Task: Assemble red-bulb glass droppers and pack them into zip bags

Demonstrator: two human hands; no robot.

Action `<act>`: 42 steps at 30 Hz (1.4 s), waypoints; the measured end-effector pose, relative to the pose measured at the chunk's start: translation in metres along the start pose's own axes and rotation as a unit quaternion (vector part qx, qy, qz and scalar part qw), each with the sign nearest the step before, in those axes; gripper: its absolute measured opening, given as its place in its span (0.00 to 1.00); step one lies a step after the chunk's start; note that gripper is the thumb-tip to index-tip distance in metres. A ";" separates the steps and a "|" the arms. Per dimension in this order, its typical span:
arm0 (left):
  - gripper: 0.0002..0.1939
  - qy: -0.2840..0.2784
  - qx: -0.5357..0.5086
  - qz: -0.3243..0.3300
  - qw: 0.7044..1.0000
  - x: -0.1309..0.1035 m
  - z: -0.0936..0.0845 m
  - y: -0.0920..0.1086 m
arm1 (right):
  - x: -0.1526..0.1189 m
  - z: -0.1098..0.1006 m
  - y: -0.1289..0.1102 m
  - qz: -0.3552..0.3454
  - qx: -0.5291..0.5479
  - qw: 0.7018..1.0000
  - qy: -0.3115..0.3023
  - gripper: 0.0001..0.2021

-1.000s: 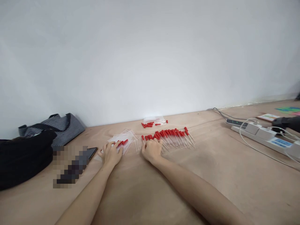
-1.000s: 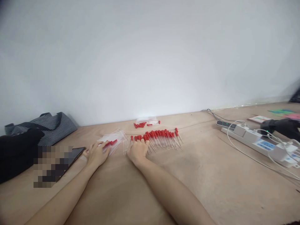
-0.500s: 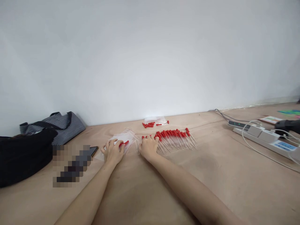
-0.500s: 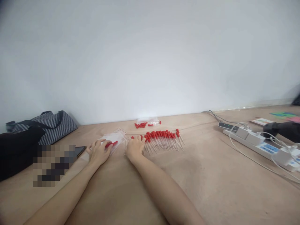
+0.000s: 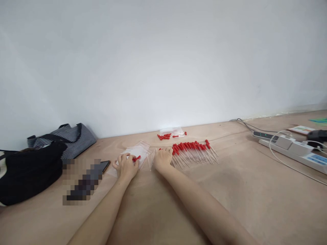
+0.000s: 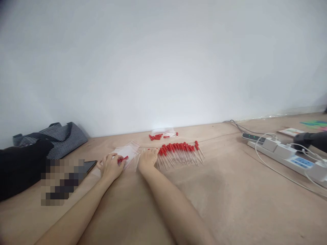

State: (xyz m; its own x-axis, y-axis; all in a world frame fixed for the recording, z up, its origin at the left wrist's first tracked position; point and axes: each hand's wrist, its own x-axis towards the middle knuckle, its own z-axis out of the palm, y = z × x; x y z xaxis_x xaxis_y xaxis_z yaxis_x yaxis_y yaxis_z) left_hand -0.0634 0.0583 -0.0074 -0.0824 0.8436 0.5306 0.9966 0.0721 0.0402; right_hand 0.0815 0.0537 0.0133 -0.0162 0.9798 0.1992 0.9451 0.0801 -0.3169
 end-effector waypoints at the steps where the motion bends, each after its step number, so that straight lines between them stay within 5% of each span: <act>1: 0.09 -0.003 -0.001 -0.006 1.000 0.000 0.000 0.000 | -0.003 -0.002 0.004 0.008 -0.003 1.000 0.014 0.16; 3: 0.09 -0.005 -0.004 -0.013 1.000 0.000 -0.001 -0.001 | -0.014 -0.006 0.018 0.002 -0.012 0.998 0.056 0.15; 6: 0.10 0.012 -0.011 -0.013 1.000 0.002 -0.002 -0.003 | -0.043 -0.012 0.056 -0.102 -0.021 0.985 0.137 0.12; 9: 0.10 0.059 -0.042 0.008 0.997 -0.001 -0.005 0.001 | -0.080 -0.017 0.101 -0.197 -0.012 0.969 0.146 0.07; 12: 0.08 0.081 -0.110 0.125 0.983 -0.014 -0.015 0.015 | -0.108 -0.025 0.135 -0.226 0.008 0.966 0.123 0.05; 15: 0.07 0.030 -0.184 0.266 0.946 -0.038 -0.029 0.036 | -0.119 -0.035 0.150 -0.218 0.032 0.971 0.088 0.06; 18: 0.07 -0.031 -0.225 0.325 0.918 -0.059 -0.042 0.054 | -0.117 -0.041 0.153 -0.212 0.041 0.975 0.055 0.08; 23: 0.07 -0.098 -0.252 0.322 0.907 -0.073 -0.046 0.064 | -0.112 -0.043 0.152 -0.204 0.067 0.976 0.035 0.06; 42: 0.08 -0.146 -0.319 0.254 0.901 -0.081 -0.042 0.076 | -0.112 -0.033 0.132 -0.188 0.146 0.967 0.090 0.07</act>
State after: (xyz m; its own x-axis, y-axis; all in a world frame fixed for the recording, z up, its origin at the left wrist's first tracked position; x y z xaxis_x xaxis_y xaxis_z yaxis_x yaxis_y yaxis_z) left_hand 0.0192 -0.0266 -0.0113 0.4807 0.7922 0.3759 0.6982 -0.6052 0.3826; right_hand 0.2189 -0.0515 -0.0201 -0.2590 0.8255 0.5015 0.7502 0.4989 -0.4340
